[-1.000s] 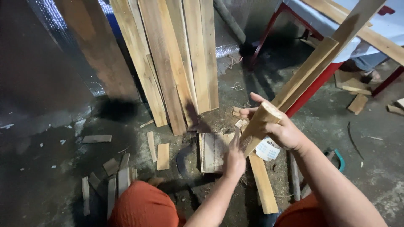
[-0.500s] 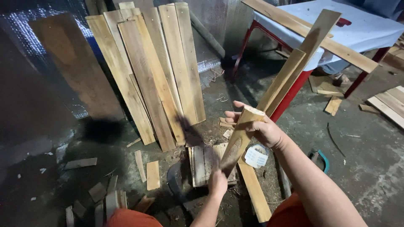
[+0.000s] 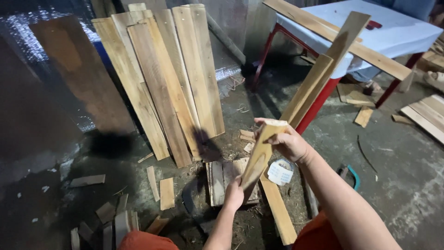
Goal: The person is using a knife to scrape the surface of a small wooden block, occasionally using a hammer to tap the knife, and then smoothing it with sandpaper.
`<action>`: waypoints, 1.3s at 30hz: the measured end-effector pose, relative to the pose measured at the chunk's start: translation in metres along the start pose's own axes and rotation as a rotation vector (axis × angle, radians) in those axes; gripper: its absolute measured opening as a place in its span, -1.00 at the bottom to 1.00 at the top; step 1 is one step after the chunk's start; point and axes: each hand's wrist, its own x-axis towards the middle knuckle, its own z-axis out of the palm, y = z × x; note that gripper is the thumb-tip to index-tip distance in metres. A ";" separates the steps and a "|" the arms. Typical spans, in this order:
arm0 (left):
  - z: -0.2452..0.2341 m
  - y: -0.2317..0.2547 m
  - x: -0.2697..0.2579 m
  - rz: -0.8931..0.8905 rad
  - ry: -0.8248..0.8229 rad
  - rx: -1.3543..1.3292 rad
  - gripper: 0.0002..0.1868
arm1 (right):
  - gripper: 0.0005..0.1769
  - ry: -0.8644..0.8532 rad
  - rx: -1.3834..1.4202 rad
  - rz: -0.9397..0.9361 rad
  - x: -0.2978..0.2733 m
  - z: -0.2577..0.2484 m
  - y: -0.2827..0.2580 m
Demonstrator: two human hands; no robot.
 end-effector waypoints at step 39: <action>-0.147 0.216 0.002 0.044 0.350 -0.993 -0.62 | -0.08 0.225 -0.472 -0.024 0.003 0.098 -0.007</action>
